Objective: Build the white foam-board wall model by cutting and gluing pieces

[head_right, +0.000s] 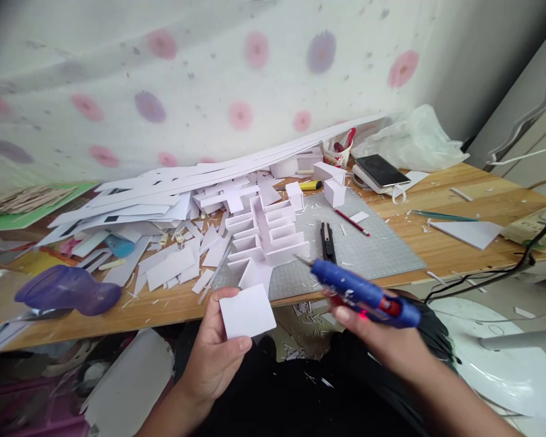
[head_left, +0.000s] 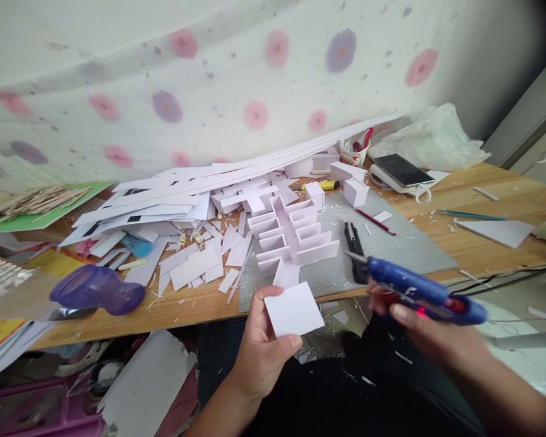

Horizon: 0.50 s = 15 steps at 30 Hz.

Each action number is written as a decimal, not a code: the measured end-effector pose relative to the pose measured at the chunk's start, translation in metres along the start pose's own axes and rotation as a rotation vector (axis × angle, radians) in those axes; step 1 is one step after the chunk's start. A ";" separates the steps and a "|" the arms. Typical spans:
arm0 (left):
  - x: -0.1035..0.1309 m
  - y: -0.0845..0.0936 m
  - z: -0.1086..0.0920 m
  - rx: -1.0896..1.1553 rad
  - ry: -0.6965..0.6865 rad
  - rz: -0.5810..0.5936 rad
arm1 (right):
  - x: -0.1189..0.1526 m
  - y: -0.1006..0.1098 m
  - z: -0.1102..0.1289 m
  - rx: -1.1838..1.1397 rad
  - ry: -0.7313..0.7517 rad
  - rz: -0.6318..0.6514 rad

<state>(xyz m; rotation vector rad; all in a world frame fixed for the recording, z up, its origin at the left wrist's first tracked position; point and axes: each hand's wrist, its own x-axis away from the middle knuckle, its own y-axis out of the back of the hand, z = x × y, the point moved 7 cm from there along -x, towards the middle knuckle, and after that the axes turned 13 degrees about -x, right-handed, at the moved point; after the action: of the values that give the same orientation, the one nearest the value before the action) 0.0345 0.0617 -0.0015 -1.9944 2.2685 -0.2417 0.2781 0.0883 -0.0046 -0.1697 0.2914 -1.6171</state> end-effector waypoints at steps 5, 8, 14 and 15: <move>0.003 -0.005 0.013 -0.280 0.002 -0.042 | 0.016 -0.052 -0.039 -0.218 -0.167 0.189; 0.007 -0.005 0.021 -0.467 -0.034 -0.064 | 0.014 -0.054 -0.053 -0.189 -0.227 0.084; 0.006 -0.007 0.012 -0.415 -0.119 0.033 | 0.010 -0.057 -0.049 -0.110 -0.224 0.118; 0.004 -0.006 0.008 -0.415 -0.104 0.022 | 0.009 -0.059 -0.046 -0.088 -0.219 0.151</move>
<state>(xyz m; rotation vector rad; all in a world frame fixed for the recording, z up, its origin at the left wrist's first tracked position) 0.0416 0.0569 -0.0084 -2.0961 2.4245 0.3569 0.2082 0.0857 -0.0323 -0.3803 0.2017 -1.4226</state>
